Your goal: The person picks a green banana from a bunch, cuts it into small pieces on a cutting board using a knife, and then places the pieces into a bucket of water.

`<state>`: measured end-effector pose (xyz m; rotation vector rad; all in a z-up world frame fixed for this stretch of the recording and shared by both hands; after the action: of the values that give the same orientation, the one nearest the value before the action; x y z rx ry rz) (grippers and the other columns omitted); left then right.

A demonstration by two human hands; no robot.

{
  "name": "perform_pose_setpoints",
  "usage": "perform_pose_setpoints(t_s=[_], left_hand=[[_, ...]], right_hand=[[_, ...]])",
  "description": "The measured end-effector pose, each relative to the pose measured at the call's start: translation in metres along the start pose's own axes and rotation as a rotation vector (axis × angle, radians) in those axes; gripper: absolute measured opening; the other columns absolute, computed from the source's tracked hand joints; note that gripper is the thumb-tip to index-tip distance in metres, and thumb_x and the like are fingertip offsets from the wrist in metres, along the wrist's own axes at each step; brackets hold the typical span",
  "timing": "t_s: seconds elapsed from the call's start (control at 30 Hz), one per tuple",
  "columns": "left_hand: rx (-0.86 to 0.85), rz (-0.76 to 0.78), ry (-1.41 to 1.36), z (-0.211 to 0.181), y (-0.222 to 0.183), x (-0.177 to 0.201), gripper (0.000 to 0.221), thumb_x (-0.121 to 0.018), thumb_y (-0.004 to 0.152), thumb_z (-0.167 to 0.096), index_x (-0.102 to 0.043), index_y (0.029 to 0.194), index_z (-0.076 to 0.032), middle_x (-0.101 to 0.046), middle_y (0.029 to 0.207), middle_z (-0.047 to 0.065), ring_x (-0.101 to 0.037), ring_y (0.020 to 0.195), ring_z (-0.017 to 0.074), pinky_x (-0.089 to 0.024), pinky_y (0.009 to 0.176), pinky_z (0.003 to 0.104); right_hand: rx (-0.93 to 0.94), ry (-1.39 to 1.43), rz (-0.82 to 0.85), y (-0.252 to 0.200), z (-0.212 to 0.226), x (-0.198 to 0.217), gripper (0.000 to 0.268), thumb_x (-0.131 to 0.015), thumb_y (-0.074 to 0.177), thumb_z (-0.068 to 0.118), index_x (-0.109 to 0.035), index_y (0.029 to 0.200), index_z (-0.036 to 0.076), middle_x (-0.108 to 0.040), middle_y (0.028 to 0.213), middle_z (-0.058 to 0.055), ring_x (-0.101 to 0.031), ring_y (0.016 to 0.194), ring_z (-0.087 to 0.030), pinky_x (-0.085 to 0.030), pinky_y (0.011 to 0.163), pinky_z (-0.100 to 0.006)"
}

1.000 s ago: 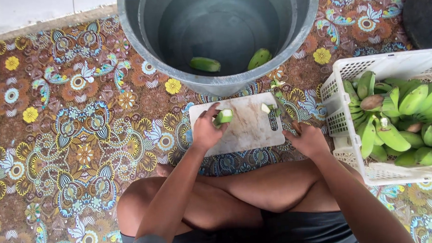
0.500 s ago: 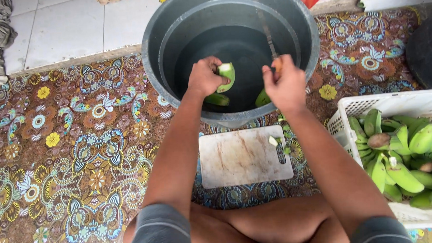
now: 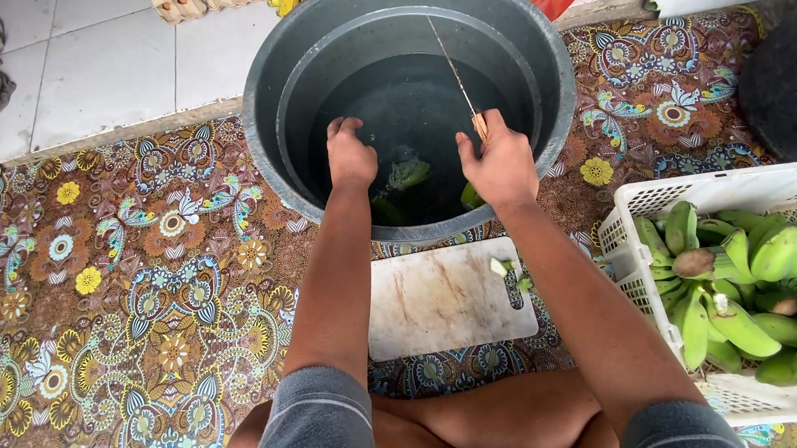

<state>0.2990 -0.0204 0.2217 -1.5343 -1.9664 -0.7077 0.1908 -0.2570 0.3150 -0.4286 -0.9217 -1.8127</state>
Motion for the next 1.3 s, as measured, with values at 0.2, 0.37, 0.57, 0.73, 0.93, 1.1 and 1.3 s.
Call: perform_pose_setpoints(t_s=[0.2, 0.37, 0.57, 0.73, 0.93, 1.1, 1.3], left_hand=[[-0.068, 0.032, 0.214, -0.037, -0.023, 0.015, 0.06, -0.053, 0.08, 0.009, -0.047, 0.135, -0.013, -0.017, 0.152, 0.015, -0.001, 0.143, 0.0395, -0.011, 0.113, 0.068], [-0.198, -0.008, 0.39, -0.047, -0.03, 0.012, 0.031, -0.061, 0.085, -0.009, -0.063, 0.116, -0.014, -0.031, 0.147, 0.012, -0.006, 0.142, 0.0367, -0.006, 0.11, 0.068], [-0.455, -0.065, 0.458, -0.034, -0.014, -0.02, 0.009, -0.067, 0.086, -0.027, -0.074, 0.091, -0.025, -0.055, 0.128, -0.002, -0.035, 0.133, 0.0238, -0.032, 0.103, 0.054], [-0.888, -0.299, 0.273, -0.093, -0.057, 0.003, 0.016, -0.08, 0.073, -0.038, -0.073, 0.07, -0.024, -0.067, 0.101, -0.003, -0.059, 0.109, 0.0228, -0.048, 0.084, 0.04], [-1.192, -0.275, -0.156, -0.2, -0.184, -0.009, 0.009, -0.071, 0.086, -0.014, -0.07, 0.092, -0.007, -0.061, 0.109, 0.006, -0.06, 0.103, 0.0302, -0.048, 0.083, 0.041], [-1.286, 0.073, -0.121, -0.245, -0.284, -0.137, 0.011, -0.066, 0.082, -0.025, -0.069, 0.089, -0.018, -0.062, 0.09, -0.002, -0.063, 0.089, 0.02, -0.049, 0.073, 0.034], [-0.908, 0.592, 0.173, -0.284, -0.386, -0.215, 0.059, -0.07, 0.077, -0.039, -0.057, 0.122, -0.002, -0.059, 0.115, 0.022, -0.063, 0.101, 0.0394, -0.052, 0.08, 0.054]], right_hand=[[0.04, 0.088, -0.067, -0.008, 0.022, 0.021, 0.071, -0.067, 0.085, 0.015, -0.03, 0.145, 0.009, -0.071, 0.092, -0.021, -0.067, 0.085, -0.046, -0.052, 0.075, -0.062], [0.155, 0.23, -0.183, 0.006, -0.019, -0.004, 0.036, -0.074, 0.084, 0.014, -0.065, 0.118, 0.006, -0.068, 0.095, -0.021, -0.067, 0.088, -0.042, -0.056, 0.074, -0.047], [-0.017, 0.631, -0.236, -0.007, -0.037, 0.027, 0.026, -0.073, 0.085, 0.008, -0.067, 0.109, 0.001, -0.07, 0.097, -0.017, -0.058, 0.039, -0.018, -0.047, 0.027, -0.023], [-0.012, 0.552, -0.278, -0.044, -0.113, 0.102, 0.012, -0.076, 0.084, 0.006, -0.072, 0.095, 0.004, -0.064, 0.081, -0.012, -0.059, 0.041, -0.018, -0.047, 0.029, -0.022], [-0.253, 0.242, -0.294, -0.159, -0.272, 0.238, 0.016, -0.077, 0.089, 0.01, -0.065, 0.087, -0.001, -0.057, 0.082, -0.014, -0.058, 0.057, -0.019, -0.049, 0.039, -0.024], [-0.653, -0.16, -0.237, -0.283, -0.398, 0.264, 0.039, -0.08, 0.078, 0.043, -0.058, 0.072, 0.01, -0.057, 0.059, -0.012, -0.061, 0.062, -0.033, -0.047, 0.061, -0.042], [-0.734, 0.107, -0.25, -0.278, -0.351, 0.236, 0.034, -0.08, 0.078, 0.042, -0.061, 0.083, 0.014, -0.067, 0.078, -0.013, -0.066, 0.087, -0.031, -0.048, 0.074, -0.042]])
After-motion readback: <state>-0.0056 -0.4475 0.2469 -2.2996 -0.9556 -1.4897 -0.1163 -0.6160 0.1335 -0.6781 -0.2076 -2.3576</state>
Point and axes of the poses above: each hand's wrist, its own y-axis towards the middle knuckle, its own x-axis out of the back of the hand, z = x × y, the point moved 8 cm from there along y, towards the middle knuckle
